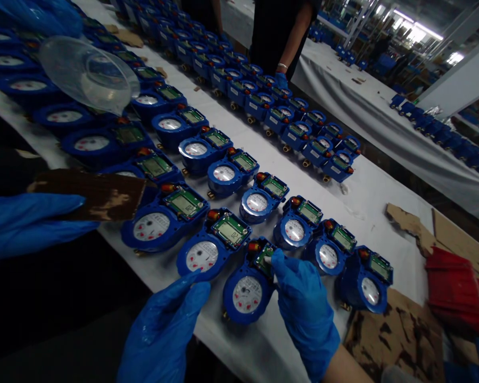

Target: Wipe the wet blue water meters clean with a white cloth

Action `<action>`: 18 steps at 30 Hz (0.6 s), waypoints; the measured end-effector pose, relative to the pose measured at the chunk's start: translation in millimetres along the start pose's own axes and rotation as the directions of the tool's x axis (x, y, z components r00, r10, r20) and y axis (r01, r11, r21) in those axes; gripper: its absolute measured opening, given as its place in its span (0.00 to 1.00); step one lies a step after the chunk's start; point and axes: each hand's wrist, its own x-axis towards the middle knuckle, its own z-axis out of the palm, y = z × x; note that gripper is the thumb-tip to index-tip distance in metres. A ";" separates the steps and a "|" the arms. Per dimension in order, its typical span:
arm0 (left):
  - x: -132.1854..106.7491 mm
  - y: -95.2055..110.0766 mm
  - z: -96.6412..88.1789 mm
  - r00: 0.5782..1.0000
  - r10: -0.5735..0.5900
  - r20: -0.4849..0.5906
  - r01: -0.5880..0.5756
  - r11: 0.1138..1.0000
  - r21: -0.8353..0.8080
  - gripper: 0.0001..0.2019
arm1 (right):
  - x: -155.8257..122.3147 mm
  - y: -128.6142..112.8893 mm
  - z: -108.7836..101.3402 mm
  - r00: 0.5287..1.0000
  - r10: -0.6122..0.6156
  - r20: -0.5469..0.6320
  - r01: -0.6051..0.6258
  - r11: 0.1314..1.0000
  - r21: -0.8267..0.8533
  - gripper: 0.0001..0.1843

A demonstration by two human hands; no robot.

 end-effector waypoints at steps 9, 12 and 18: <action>0.3 5.6 1.8 0.999 0.039 -0.006 -0.039 0.999 -0.030 0.19 | 5.8 1.1 -0.3 0.998 -0.044 -0.047 0.044 0.999 -0.019 0.23; 0.8 3.0 1.0 0.999 0.044 -0.005 -0.044 0.999 -0.025 0.21 | 8.3 1.2 -0.6 0.998 -0.050 -0.043 0.048 0.998 -0.037 0.23; -2.3 9.8 3.1 1.000 0.005 -0.031 -0.007 0.999 -0.051 0.22 | 7.4 0.7 2.3 0.999 -0.035 -0.039 0.034 0.998 -0.049 0.22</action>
